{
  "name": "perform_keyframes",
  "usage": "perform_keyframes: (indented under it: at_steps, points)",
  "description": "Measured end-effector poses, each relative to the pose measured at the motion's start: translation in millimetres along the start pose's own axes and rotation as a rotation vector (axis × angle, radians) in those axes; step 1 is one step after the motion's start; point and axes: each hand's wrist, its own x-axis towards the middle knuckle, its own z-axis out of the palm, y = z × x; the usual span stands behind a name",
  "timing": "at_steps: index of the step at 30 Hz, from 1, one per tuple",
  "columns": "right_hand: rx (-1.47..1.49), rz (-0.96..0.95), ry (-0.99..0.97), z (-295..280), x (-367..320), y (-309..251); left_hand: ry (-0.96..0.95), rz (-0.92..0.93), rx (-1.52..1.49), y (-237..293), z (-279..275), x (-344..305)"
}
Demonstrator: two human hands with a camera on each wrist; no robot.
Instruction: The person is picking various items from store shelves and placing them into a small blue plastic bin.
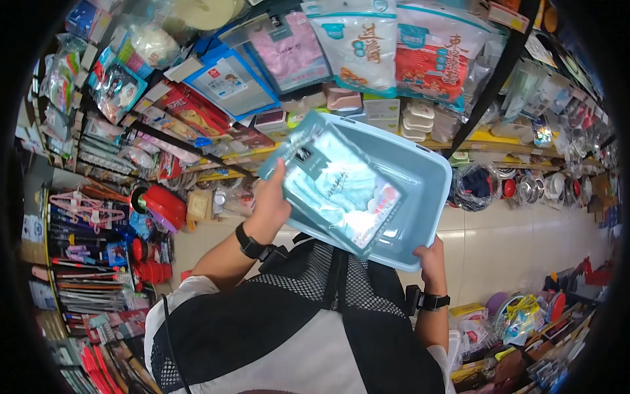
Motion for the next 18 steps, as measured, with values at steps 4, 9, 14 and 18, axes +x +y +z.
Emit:
perform_keyframes:
  at_steps: [4,9,14,18]
  points:
    - [-0.065,-0.003,-0.091,6,10,-7,0.019,-0.064,0.100,-10,-42,-15]
    - [-0.077,0.042,-0.161,28,19,-9,-0.045,0.042,0.535,8,-74,-31]
    - [-0.110,0.051,-0.215,43,24,-3,-0.047,0.496,0.905,7,-105,-39]
    - [-0.125,0.040,-0.217,64,22,1,-0.114,0.646,1.173,37,-117,-30]
